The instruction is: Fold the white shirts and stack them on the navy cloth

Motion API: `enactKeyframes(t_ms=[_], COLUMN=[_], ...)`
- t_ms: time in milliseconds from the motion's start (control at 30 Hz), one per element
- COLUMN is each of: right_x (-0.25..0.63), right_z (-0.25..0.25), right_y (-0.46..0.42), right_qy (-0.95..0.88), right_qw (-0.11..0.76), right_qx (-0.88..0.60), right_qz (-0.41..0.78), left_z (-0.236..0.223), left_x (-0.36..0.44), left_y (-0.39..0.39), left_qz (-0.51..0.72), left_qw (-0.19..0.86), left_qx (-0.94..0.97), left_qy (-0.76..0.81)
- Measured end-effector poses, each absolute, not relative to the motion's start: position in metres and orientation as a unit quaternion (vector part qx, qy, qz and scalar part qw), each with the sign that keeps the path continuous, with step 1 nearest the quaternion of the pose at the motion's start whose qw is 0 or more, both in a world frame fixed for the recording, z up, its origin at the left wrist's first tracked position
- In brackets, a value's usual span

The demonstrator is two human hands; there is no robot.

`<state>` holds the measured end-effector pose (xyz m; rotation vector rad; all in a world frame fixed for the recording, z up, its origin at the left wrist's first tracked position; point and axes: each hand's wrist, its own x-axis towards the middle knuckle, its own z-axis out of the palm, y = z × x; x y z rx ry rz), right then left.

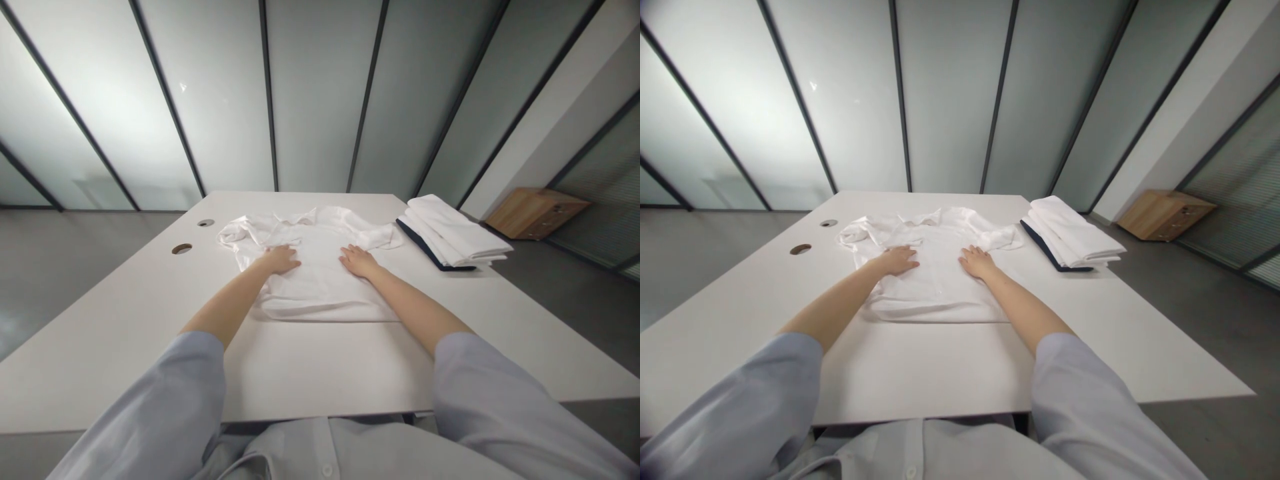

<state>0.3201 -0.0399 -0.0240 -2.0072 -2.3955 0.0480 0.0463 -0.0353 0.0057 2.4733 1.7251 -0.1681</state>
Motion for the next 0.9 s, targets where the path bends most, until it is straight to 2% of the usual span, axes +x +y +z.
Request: enactKeyframes(t_ms=[167,533,700,900], right_x=[0.294,0.278,0.273,0.258], right_z=[-0.002,-0.003,-0.011,-0.012], right_y=[-0.042,-0.079,-0.044,-0.005], right_qy=[-0.768,-0.804,-0.786,-0.739], right_qw=[0.024,-0.032,-0.034,0.044], right_qx=[-0.639,-0.589,-0.604,-0.651], right_qz=[-0.042,0.067,0.129,0.167], left_z=[0.023,0.039,0.021,0.006], left_x=[0.051,0.067,0.062,0.056], left_y=[-0.039,-0.059,-0.025,-0.011], left_qz=[-0.059,-0.171,-0.094,0.026], left_qw=[-0.013,0.058,0.067,-0.043], left_qx=[0.773,0.79,0.798,0.764], left_qy=[0.631,0.585,0.592,0.643])
